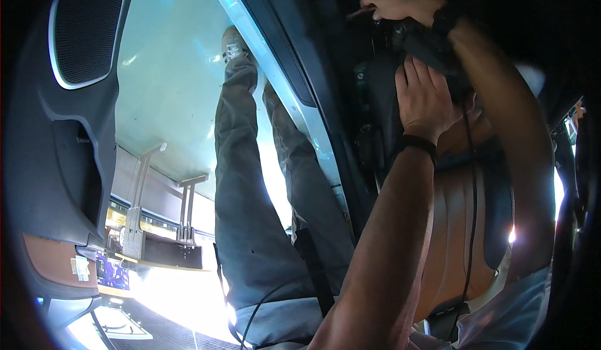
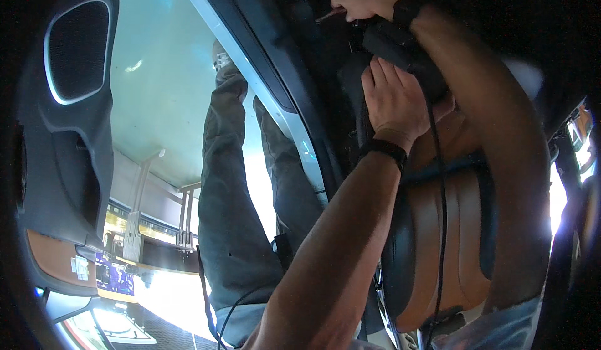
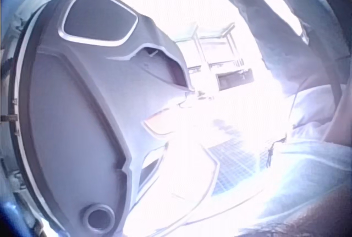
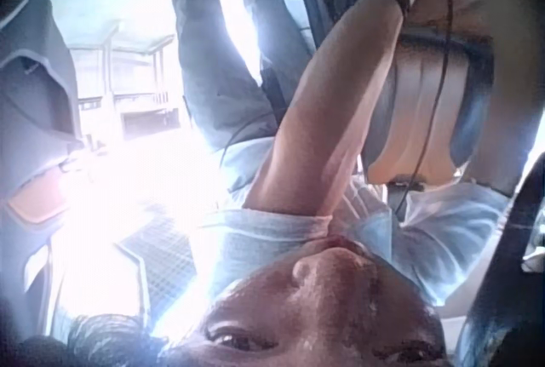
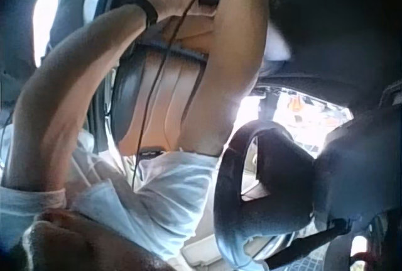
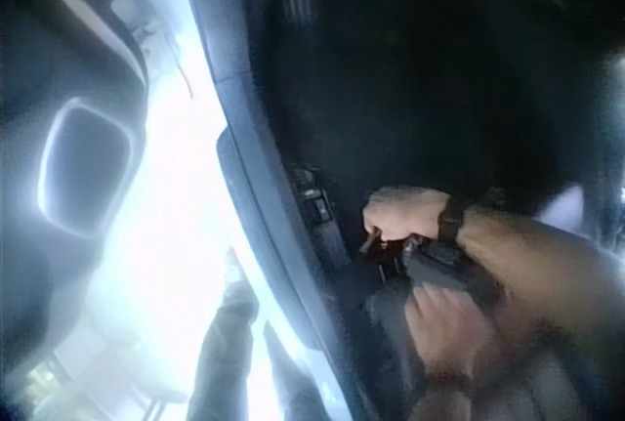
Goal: Loosening or tightening a bolt on the side mechanism of a car seat using a ratchet and socket.
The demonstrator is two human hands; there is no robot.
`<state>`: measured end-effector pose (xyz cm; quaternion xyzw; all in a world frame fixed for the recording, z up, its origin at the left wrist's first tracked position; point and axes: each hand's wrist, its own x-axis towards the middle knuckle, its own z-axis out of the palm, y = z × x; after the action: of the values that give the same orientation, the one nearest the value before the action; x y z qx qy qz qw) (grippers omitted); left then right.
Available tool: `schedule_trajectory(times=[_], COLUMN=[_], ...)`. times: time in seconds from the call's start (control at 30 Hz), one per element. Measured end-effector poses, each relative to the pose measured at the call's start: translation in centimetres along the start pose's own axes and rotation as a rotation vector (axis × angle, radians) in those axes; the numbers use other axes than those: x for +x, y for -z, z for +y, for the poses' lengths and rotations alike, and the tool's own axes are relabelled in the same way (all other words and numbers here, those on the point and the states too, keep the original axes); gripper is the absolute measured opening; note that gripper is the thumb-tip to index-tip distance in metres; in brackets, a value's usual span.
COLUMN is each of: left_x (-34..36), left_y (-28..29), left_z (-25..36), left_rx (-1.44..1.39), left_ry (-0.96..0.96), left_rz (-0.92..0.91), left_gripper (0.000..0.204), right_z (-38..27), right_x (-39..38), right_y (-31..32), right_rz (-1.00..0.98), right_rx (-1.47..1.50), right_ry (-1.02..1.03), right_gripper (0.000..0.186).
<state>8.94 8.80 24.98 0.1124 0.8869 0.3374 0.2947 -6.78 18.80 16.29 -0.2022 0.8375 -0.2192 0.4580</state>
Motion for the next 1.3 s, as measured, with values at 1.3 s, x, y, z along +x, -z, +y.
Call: schedule_trajectory(times=[1.3], left_x=[-0.2], left_y=[1.5], left_z=[1.1], left_rx=[0.065], left_ry=[0.074], left_rz=[-0.128], left_gripper=[0.116], right_z=[-0.4], right_x=[2.0], right_y=[-2.1], right_rz=[-0.016], right_rx=[-0.134], right_ry=[-0.197], right_gripper=[0.018])
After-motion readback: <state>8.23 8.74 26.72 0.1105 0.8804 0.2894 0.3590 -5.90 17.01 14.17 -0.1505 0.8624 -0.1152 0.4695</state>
